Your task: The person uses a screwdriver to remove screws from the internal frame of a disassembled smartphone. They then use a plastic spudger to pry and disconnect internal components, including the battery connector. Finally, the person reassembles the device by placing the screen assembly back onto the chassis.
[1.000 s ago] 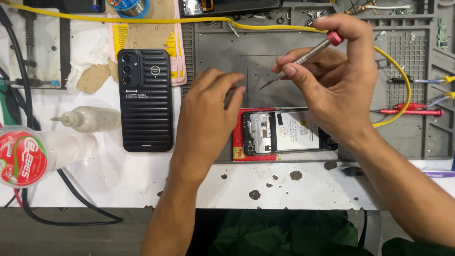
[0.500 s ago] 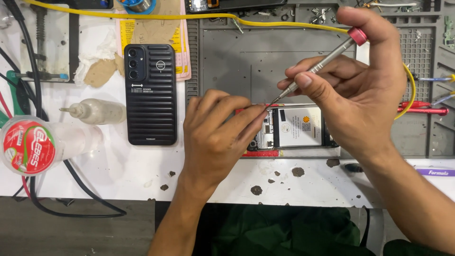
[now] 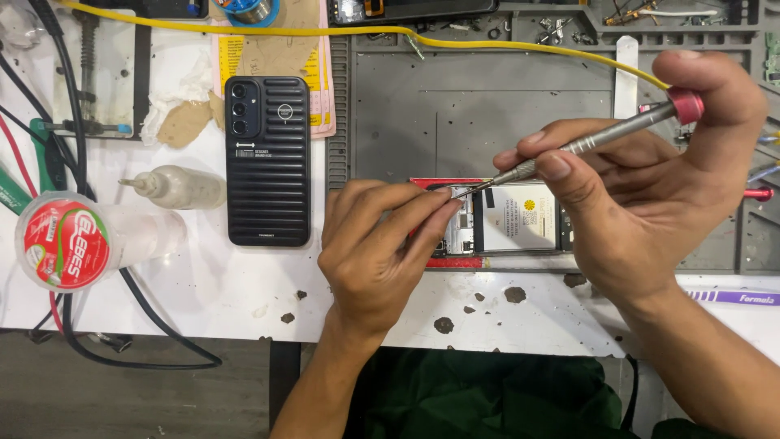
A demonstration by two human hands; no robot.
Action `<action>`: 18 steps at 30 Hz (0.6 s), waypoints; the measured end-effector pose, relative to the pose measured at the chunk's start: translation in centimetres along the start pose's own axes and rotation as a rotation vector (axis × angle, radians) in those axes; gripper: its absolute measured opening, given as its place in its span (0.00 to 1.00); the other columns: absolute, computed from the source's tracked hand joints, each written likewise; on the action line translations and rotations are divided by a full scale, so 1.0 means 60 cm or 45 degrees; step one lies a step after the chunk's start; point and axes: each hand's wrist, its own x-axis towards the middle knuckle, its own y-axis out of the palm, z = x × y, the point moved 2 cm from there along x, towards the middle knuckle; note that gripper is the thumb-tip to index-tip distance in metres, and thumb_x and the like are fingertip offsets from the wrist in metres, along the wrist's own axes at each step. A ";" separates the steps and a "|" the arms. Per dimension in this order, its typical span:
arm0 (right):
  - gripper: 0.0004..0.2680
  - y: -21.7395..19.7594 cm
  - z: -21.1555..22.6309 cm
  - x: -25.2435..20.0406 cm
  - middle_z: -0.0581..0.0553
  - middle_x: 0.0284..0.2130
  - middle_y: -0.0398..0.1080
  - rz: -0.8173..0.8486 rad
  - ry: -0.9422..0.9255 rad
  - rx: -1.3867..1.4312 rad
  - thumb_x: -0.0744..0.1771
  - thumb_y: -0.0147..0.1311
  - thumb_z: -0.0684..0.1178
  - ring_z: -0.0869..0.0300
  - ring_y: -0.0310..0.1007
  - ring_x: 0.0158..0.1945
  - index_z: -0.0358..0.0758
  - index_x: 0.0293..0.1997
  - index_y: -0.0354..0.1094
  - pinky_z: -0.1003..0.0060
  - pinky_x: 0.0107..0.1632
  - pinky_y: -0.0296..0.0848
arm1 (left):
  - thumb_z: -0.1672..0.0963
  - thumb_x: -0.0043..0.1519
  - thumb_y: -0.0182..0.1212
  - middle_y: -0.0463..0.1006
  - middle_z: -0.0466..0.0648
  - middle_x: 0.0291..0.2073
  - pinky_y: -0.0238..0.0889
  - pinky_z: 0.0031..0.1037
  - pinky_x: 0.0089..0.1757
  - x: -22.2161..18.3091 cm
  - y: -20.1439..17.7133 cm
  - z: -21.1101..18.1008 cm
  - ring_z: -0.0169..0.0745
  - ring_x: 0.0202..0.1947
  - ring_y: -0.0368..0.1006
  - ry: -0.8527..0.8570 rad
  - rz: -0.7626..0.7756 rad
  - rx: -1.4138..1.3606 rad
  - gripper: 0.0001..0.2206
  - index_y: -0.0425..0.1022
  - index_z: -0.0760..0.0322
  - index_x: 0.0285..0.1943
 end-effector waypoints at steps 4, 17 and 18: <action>0.18 0.002 0.001 -0.002 0.44 0.64 0.46 0.003 0.019 0.006 0.75 0.50 0.30 0.43 0.77 0.44 0.37 0.67 0.42 0.42 0.54 0.94 | 0.61 0.60 0.74 0.80 0.45 0.34 0.65 0.29 0.39 0.001 0.001 -0.002 0.41 0.33 0.72 0.004 -0.021 -0.008 0.04 0.83 0.67 0.40; 0.18 0.000 -0.005 -0.003 0.45 0.64 0.47 -0.010 -0.011 -0.006 0.75 0.51 0.30 0.41 0.78 0.43 0.40 0.67 0.42 0.40 0.54 0.93 | 0.61 0.60 0.73 0.81 0.45 0.34 0.64 0.29 0.39 0.000 0.005 0.002 0.41 0.33 0.72 0.006 -0.028 -0.006 0.04 0.83 0.67 0.40; 0.18 0.001 -0.004 -0.003 0.44 0.62 0.47 -0.009 0.012 -0.004 0.75 0.51 0.30 0.42 0.78 0.42 0.39 0.67 0.42 0.41 0.54 0.94 | 0.61 0.60 0.74 0.81 0.45 0.34 0.64 0.29 0.39 -0.001 0.005 0.002 0.41 0.34 0.73 0.013 -0.030 0.000 0.04 0.83 0.66 0.40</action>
